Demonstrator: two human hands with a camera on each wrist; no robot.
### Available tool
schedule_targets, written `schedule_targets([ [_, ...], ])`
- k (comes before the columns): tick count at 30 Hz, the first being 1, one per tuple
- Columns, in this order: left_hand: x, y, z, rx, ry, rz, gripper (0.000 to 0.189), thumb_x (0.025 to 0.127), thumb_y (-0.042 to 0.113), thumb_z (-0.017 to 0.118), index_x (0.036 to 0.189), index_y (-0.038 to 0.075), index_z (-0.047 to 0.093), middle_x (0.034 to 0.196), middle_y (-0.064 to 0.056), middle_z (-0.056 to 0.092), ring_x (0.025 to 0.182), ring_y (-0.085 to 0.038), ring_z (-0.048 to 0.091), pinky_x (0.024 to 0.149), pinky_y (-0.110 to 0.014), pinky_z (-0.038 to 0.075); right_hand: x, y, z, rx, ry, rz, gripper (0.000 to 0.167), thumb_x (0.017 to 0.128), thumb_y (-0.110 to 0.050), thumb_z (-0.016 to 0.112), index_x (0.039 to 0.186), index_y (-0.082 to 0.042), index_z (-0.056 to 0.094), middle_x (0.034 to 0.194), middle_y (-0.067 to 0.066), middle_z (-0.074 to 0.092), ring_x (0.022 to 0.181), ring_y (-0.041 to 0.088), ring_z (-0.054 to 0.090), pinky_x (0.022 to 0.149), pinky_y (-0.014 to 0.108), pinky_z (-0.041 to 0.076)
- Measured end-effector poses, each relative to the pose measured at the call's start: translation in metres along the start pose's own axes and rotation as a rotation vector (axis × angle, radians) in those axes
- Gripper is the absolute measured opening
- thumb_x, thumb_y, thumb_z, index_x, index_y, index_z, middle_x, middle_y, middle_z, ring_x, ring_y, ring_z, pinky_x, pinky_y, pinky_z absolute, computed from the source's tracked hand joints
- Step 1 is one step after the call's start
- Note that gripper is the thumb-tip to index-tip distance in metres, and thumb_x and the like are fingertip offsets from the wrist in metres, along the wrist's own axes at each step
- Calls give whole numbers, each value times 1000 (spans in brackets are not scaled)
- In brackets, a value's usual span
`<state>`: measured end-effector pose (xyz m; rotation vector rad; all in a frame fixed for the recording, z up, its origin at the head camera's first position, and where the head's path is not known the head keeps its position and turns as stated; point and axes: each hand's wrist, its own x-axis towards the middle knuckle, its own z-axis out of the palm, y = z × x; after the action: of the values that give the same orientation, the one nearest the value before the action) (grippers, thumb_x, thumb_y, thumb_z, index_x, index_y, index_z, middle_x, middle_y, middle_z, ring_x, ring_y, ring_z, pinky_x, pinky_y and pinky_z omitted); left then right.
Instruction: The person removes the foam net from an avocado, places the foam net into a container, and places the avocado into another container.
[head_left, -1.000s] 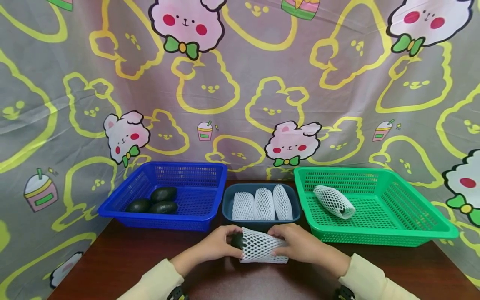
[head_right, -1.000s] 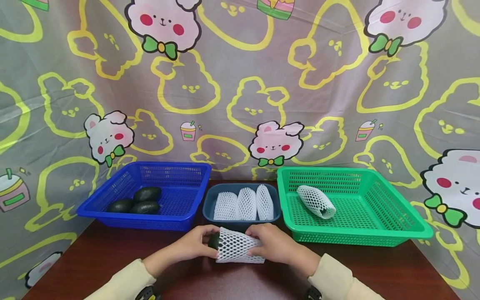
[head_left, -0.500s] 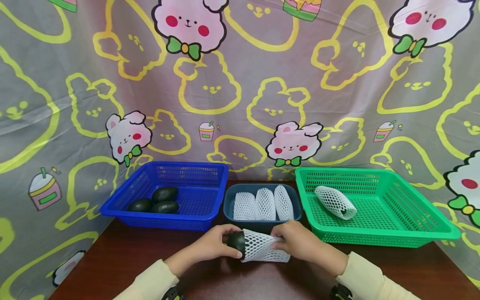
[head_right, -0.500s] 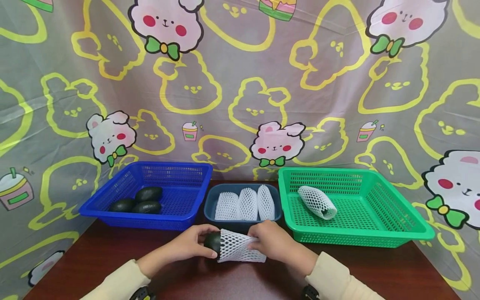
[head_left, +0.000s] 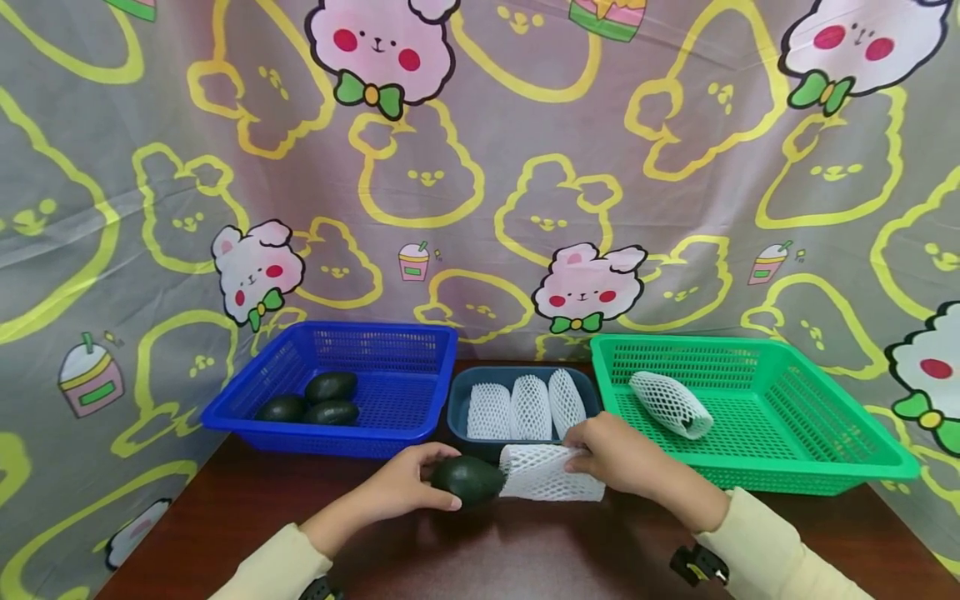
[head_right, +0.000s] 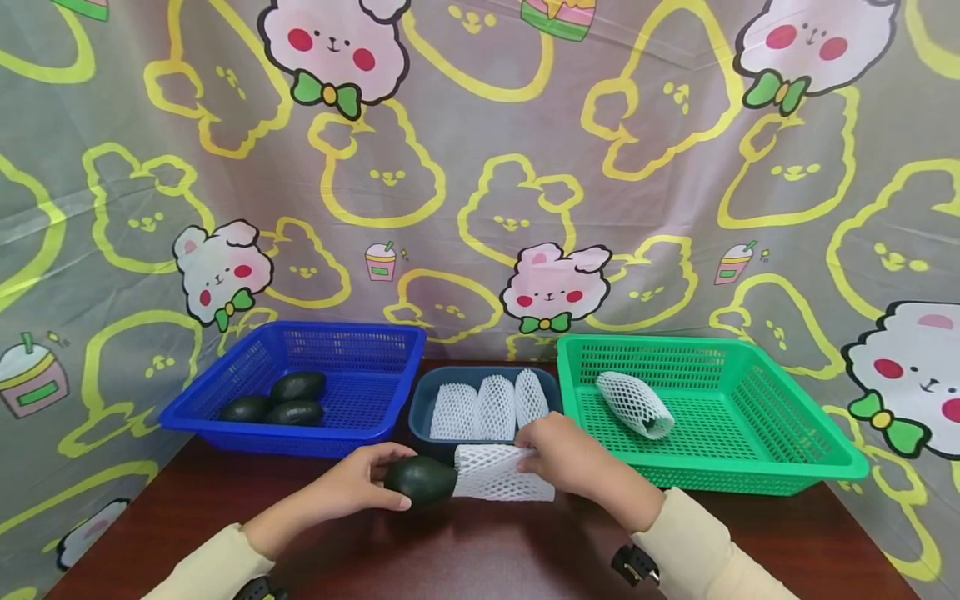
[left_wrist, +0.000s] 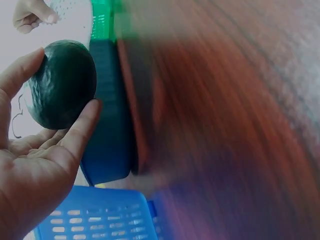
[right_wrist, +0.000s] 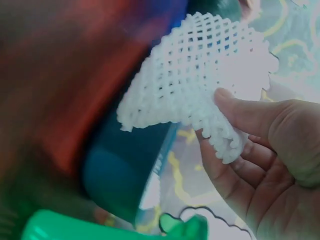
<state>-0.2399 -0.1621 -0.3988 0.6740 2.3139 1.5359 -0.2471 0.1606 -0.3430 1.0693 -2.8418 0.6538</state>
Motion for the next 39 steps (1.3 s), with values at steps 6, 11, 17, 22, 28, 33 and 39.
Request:
schedule_targets([
  [6,-5,-1,-6,1,14,3,59,76,12,81,124,-8,53,111,-13,62,100,-24,63,81,-31,54,1,2,-17,17,27,70,8,80,-12,80,79,-13,72,66,-11,59,58,5,48,51,24,43],
  [11,-8,-2,-9,14,22,1,59,76,12,81,124,-9,53,112,-14,62,101,-25,63,81,-31,54,11,4,-21,42,90,115,25,81,-15,79,66,-16,60,53,-8,34,50,7,35,46,24,31],
  [17,-9,-2,-10,6,20,9,59,76,12,81,124,-10,53,111,-14,62,99,-24,64,80,-31,54,32,6,-12,145,177,178,34,84,-15,77,61,-11,52,53,-7,30,49,10,31,47,26,27],
  [22,-10,-3,-11,1,22,8,59,76,11,81,124,-10,53,111,-14,62,100,-24,63,80,-30,54,54,5,0,247,237,310,21,83,-16,77,69,-9,65,52,-6,37,49,12,37,48,27,31],
  [28,-11,-3,-12,0,24,5,59,77,12,81,124,-10,53,112,-15,62,100,-25,63,80,-30,54,78,2,17,439,303,522,21,85,-18,76,71,-5,66,51,0,43,50,15,46,48,28,38],
  [33,-12,-3,-13,0,25,4,60,76,11,81,124,-10,52,112,-15,61,100,-25,63,80,-30,54,92,0,31,565,337,594,22,86,-18,74,72,-3,66,54,2,49,55,18,53,56,35,49],
  [39,-12,-3,-14,0,27,6,60,76,11,81,125,-10,52,113,-15,61,100,-25,63,80,-30,54,104,1,47,659,329,619,25,85,-15,72,65,-3,62,61,5,57,55,18,56,58,36,54],
])
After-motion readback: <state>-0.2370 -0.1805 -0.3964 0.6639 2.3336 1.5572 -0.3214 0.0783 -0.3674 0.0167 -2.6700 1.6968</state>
